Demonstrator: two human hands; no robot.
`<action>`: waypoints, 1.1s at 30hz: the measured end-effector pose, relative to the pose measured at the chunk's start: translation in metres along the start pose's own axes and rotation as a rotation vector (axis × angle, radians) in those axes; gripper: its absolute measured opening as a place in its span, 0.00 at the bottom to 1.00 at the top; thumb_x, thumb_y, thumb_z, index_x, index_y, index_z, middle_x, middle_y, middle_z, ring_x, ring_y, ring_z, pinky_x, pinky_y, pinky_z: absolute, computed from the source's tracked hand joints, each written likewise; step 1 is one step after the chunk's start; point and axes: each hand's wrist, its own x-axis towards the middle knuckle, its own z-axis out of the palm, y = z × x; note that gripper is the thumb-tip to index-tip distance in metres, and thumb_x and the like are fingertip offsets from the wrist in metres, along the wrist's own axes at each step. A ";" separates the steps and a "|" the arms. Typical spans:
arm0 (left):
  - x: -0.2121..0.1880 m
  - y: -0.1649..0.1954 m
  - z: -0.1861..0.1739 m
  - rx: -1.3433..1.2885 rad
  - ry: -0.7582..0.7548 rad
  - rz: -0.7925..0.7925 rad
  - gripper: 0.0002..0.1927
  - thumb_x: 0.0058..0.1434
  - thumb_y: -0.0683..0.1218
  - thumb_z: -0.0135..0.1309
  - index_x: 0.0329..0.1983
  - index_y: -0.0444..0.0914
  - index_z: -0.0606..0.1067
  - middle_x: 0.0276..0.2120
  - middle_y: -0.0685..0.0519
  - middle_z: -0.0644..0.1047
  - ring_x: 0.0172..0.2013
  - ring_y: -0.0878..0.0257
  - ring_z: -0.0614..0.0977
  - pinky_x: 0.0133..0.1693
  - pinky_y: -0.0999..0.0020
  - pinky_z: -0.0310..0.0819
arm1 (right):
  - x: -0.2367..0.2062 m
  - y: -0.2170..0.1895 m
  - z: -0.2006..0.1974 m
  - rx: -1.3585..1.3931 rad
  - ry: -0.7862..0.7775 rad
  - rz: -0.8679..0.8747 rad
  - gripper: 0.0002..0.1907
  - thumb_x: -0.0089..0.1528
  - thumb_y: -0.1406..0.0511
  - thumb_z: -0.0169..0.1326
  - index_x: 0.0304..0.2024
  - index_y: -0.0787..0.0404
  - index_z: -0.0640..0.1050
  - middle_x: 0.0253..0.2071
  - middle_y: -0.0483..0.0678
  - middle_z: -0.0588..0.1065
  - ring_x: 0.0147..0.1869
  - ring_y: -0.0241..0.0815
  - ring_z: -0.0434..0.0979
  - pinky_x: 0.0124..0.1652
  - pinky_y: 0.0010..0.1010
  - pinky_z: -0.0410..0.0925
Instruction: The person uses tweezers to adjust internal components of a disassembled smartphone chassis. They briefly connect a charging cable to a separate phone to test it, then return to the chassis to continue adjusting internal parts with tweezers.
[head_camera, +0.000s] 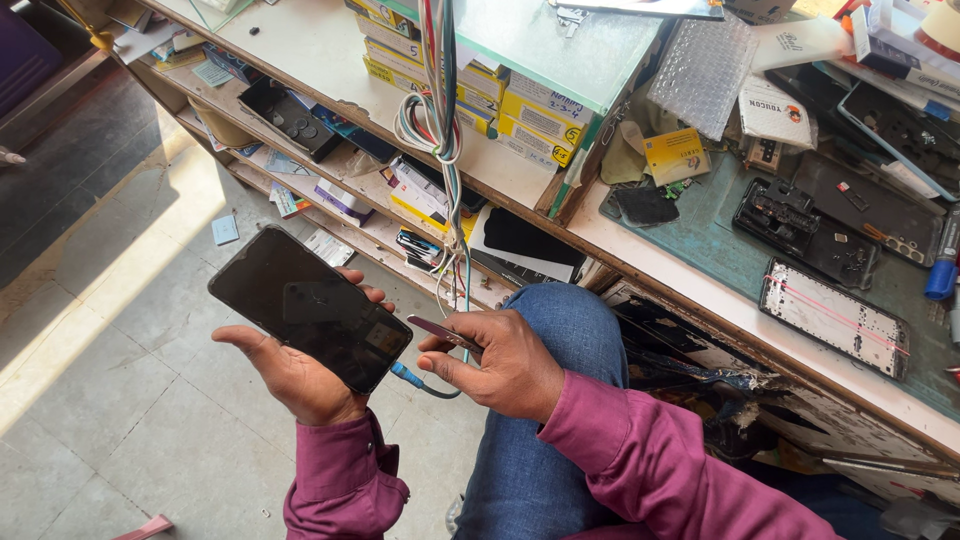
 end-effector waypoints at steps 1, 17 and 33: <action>0.000 0.000 0.000 0.018 0.008 0.007 0.53 0.64 0.80 0.30 0.73 0.35 0.64 0.49 0.37 0.77 0.43 0.45 0.82 0.44 0.48 0.82 | 0.000 0.000 0.000 -0.009 -0.006 0.007 0.13 0.60 0.59 0.65 0.38 0.64 0.84 0.17 0.42 0.70 0.22 0.28 0.66 0.24 0.27 0.60; -0.001 0.002 0.002 0.033 0.013 0.003 0.52 0.63 0.80 0.30 0.72 0.35 0.64 0.48 0.37 0.77 0.43 0.44 0.83 0.44 0.46 0.82 | -0.001 0.002 0.000 -0.011 0.004 -0.026 0.13 0.64 0.58 0.61 0.38 0.63 0.83 0.18 0.41 0.67 0.22 0.28 0.62 0.23 0.27 0.58; -0.002 0.002 0.002 0.046 0.030 0.000 0.53 0.62 0.81 0.31 0.72 0.36 0.64 0.49 0.37 0.78 0.43 0.44 0.83 0.44 0.46 0.82 | -0.002 0.010 0.001 0.047 -0.015 -0.007 0.16 0.67 0.57 0.56 0.35 0.63 0.84 0.22 0.44 0.76 0.23 0.29 0.70 0.24 0.26 0.63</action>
